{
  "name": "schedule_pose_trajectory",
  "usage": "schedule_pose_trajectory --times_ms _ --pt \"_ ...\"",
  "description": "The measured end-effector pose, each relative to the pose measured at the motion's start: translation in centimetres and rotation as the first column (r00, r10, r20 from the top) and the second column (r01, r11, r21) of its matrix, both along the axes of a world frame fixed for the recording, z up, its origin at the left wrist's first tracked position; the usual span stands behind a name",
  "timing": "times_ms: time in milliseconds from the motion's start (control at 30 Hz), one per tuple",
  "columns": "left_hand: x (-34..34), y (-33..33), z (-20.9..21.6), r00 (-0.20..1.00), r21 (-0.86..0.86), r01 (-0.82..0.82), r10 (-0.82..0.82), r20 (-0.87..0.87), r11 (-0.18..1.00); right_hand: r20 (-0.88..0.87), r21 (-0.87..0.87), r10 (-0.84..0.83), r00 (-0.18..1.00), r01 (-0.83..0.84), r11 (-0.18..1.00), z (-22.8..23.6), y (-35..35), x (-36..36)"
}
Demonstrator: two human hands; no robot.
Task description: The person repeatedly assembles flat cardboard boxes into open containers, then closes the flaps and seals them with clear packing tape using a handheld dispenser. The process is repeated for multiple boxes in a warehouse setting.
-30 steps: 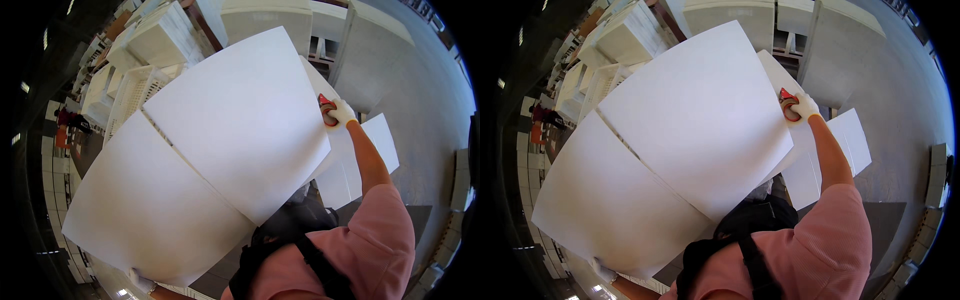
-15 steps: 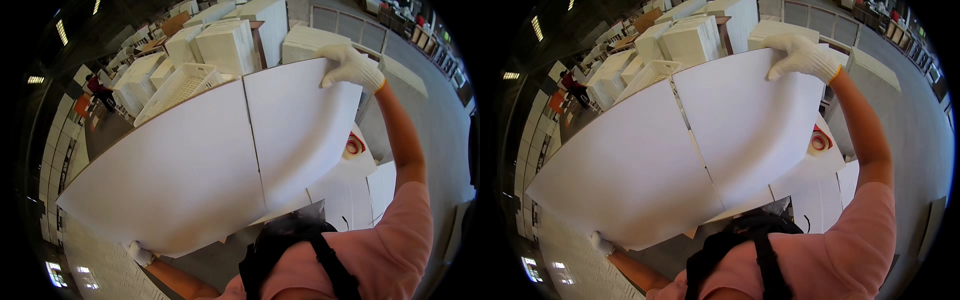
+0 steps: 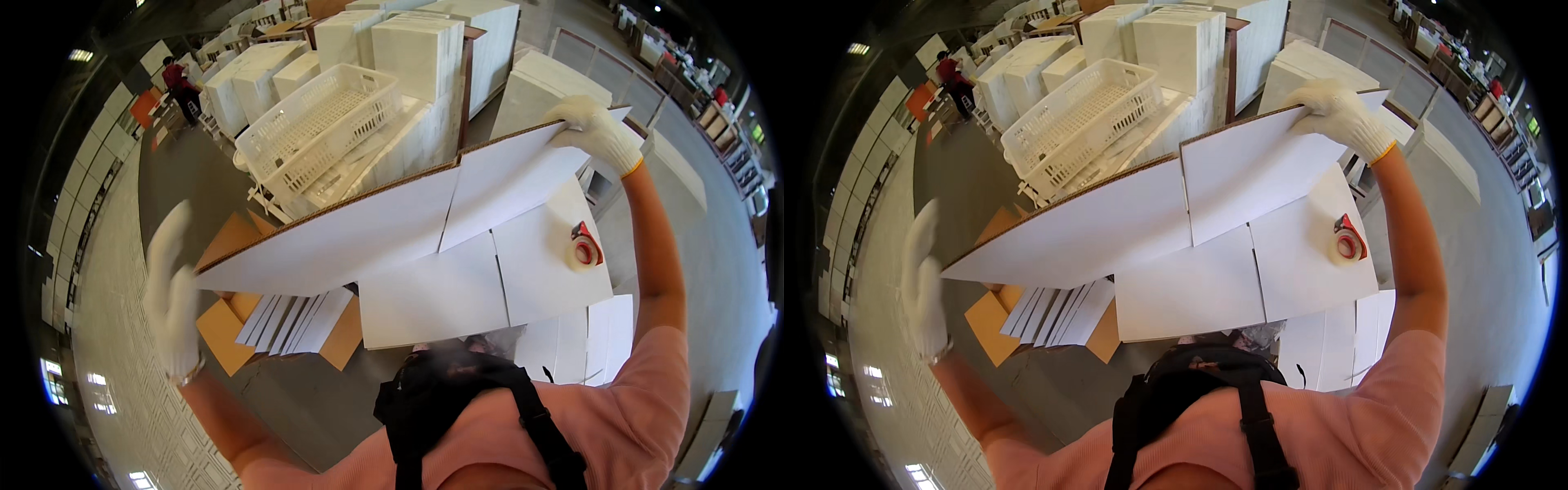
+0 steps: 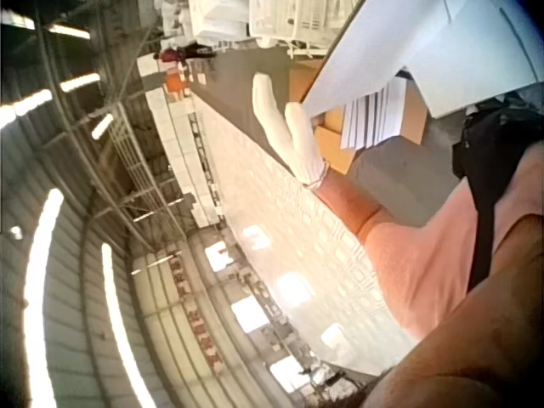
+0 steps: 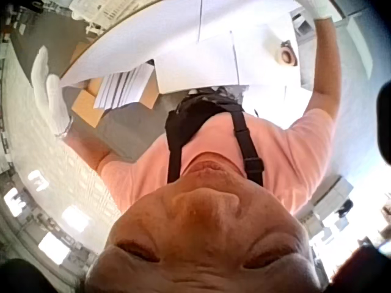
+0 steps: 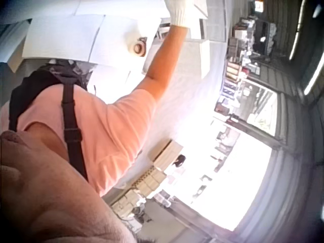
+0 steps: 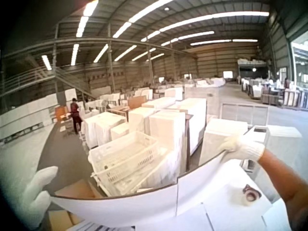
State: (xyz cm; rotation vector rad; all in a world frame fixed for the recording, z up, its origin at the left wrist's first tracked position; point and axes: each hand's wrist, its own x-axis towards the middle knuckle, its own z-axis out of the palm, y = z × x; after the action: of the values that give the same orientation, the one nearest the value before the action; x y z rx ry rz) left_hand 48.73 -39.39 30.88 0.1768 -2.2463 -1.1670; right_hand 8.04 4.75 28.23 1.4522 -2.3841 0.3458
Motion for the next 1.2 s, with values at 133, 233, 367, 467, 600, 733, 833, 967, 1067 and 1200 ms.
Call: schedule_pose_trajectory --times_ms 133,233,367,467,600,733,833,967,1067,1200 --pt "-9.3 1.6 1.1 0.833 -0.430 0.320 -0.035 0.552 0.844 -0.225 -0.148 -0.062 0.972 0.029 0.989 -0.9 -1.8 1.3" --pt "-12.3 0.2 3.0 0.683 -0.246 0.410 -0.117 0.721 0.878 -0.375 -0.228 -0.177 0.910 0.095 0.969 -3.1 -1.2 1.6" --pt "-14.8 -1.5 4.0 0.401 -0.033 0.499 -0.197 0.895 0.866 -0.369 -0.256 -0.142 0.918 0.046 0.965 -4.3 0.6 2.3" --pt "-16.0 -3.0 2.4 0.352 0.060 0.643 -0.364 0.862 0.764 -0.308 -0.271 -0.104 0.946 0.017 0.962 -4.7 2.0 3.6" --pt "-16.9 -2.4 3.2 0.232 0.152 0.656 -0.390 0.891 0.739 -0.307 -0.268 -0.093 0.947 0.007 0.963 -4.8 3.3 5.8" --pt "-17.3 -2.7 3.7 0.310 0.040 0.711 -0.364 0.878 0.702 -0.297 -0.352 -0.129 0.946 0.017 0.936 -4.9 3.6 7.3" --pt "-16.8 0.3 5.9 0.407 -0.143 0.659 -0.190 0.893 0.738 -0.257 -0.417 -0.124 0.958 0.006 0.909 -4.4 3.9 8.0" --pt "-14.8 2.4 7.2 0.781 -0.428 0.397 -0.053 0.623 0.812 -0.188 -0.501 -0.012 0.982 -0.086 0.861 0.8 5.9 8.9" --pt "-13.4 1.9 9.1 0.826 -0.092 0.178 -0.098 0.555 0.980 0.372 -0.573 0.082 0.925 0.159 0.804 3.2 8.2 7.3" --pt "-15.0 0.9 7.2 0.868 -0.099 0.062 -0.005 0.497 0.993 0.025 -0.040 0.378 0.926 -0.376 0.926 4.8 4.9 5.9"
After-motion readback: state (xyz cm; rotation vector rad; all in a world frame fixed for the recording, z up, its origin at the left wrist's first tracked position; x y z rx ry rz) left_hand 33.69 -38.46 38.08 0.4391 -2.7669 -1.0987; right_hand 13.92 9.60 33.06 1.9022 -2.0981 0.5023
